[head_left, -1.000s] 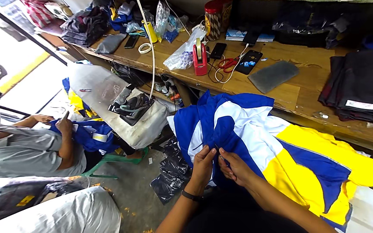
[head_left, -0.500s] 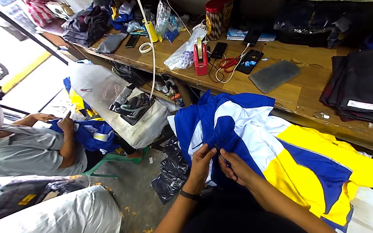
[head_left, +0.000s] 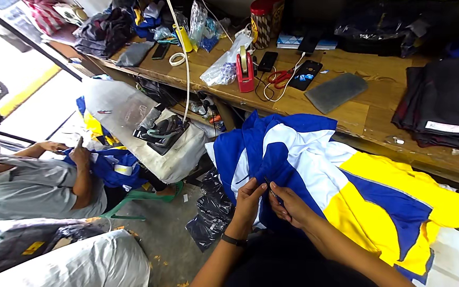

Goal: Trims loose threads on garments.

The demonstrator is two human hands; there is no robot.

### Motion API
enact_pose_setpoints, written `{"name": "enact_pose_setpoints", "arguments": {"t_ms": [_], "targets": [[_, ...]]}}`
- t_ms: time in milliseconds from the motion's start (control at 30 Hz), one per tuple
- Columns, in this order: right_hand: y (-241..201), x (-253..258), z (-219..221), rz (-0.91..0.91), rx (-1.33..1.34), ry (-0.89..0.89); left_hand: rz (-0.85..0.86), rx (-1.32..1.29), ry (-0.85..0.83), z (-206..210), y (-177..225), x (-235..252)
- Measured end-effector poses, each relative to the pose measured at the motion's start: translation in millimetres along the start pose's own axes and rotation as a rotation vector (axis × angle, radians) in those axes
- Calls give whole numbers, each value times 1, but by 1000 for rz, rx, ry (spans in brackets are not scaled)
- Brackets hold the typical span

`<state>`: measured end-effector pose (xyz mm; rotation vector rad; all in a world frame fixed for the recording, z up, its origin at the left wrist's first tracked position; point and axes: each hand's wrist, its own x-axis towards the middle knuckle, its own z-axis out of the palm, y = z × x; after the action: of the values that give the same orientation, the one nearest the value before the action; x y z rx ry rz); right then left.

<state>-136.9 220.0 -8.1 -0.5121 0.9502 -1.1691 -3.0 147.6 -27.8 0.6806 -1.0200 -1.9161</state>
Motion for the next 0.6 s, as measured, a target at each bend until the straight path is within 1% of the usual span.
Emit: {"name": "enact_pose_setpoints", "arguments": {"t_ms": [333, 400, 500, 600], "targets": [[4, -1, 4, 7, 74, 41, -13, -41, -9, -1, -7, -1], [2, -1, 3, 16, 47, 55, -38, -30, 26, 1, -4, 0], [-1, -2, 3, 13, -4, 44, -100, 43, 134, 11, 7, -1], [0, -1, 3, 0, 6, 24, -171, 7, 158, 15, 10, -2]]}}
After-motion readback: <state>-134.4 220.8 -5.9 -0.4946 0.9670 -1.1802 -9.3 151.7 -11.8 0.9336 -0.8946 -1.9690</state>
